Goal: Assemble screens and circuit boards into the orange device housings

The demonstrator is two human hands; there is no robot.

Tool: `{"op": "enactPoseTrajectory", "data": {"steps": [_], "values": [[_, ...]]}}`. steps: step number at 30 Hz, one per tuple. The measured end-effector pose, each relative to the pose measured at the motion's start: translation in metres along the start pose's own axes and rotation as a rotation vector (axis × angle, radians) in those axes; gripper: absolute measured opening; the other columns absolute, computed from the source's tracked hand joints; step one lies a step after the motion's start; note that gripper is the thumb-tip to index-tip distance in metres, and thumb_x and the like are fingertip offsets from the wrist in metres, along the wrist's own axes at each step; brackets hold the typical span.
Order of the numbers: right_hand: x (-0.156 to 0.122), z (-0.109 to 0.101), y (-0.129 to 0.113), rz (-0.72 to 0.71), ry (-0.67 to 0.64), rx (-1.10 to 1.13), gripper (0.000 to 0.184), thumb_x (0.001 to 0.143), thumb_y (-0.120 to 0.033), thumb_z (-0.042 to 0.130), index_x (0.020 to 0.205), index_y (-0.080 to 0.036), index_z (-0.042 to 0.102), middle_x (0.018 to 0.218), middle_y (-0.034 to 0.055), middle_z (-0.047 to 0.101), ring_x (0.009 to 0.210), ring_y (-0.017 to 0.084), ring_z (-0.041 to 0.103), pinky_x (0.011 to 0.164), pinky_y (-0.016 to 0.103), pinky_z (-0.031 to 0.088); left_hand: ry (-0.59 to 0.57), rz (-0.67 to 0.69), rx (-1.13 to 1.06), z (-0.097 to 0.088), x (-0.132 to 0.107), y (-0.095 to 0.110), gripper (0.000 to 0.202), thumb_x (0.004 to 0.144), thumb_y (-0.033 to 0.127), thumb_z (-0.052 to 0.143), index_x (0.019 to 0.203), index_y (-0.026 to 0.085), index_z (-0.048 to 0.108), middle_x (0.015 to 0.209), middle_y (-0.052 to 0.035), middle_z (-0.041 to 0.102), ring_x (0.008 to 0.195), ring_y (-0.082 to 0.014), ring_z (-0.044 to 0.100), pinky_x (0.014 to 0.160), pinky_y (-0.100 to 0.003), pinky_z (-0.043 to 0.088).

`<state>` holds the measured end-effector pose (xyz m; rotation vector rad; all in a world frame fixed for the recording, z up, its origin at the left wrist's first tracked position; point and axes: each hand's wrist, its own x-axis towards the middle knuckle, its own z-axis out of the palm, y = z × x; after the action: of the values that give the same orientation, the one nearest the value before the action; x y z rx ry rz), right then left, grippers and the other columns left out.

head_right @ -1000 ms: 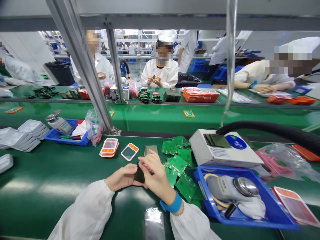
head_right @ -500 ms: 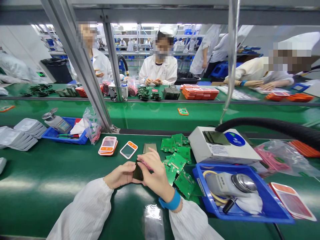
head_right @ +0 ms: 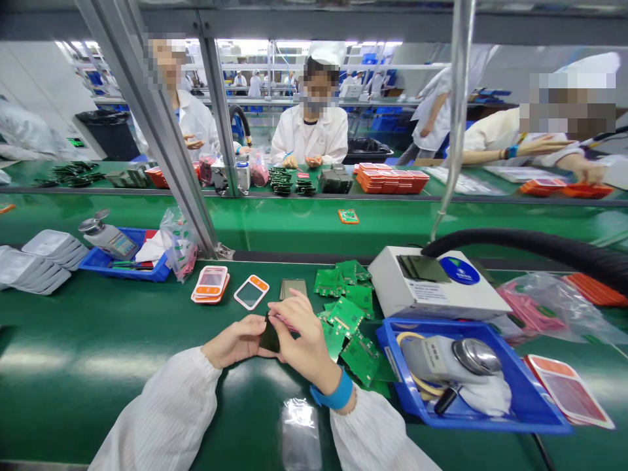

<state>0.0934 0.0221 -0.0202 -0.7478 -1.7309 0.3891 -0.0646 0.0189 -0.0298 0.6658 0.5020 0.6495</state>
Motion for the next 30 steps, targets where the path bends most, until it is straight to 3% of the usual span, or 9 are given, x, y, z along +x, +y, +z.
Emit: {"op": "enactPoseTrajectory", "data": {"steps": [21, 30], "values": [[-0.0005, -0.0002, 0.0015, -0.009, -0.001, -0.038, 0.022, 0.084, -0.004, 0.057, 0.095, -0.022, 0.064, 0.082, 0.0023, 0.069, 0.076, 0.016, 0.064, 0.095, 0.050, 0.049, 0.006, -0.013, 0.016, -0.0015, 0.0004, 0.0001, 0.028, 0.077, 0.035, 0.066, 0.092, 0.011, 0.069, 0.086, -0.0126, 0.073, 0.080, -0.0268, 0.071, 0.095, -0.049, 0.044], [0.0003, -0.0045, 0.0030, 0.028, -0.070, 0.035, 0.029, 0.084, -0.005, 0.054, 0.105, -0.023, 0.063, 0.080, 0.0007, 0.065, 0.077, 0.016, 0.063, 0.098, 0.050, 0.047, -0.014, -0.051, 0.049, -0.0001, -0.0003, 0.0017, 0.026, 0.076, 0.033, 0.066, 0.091, 0.012, 0.069, 0.087, -0.0122, 0.074, 0.076, -0.0238, 0.071, 0.090, -0.043, 0.046]]}}
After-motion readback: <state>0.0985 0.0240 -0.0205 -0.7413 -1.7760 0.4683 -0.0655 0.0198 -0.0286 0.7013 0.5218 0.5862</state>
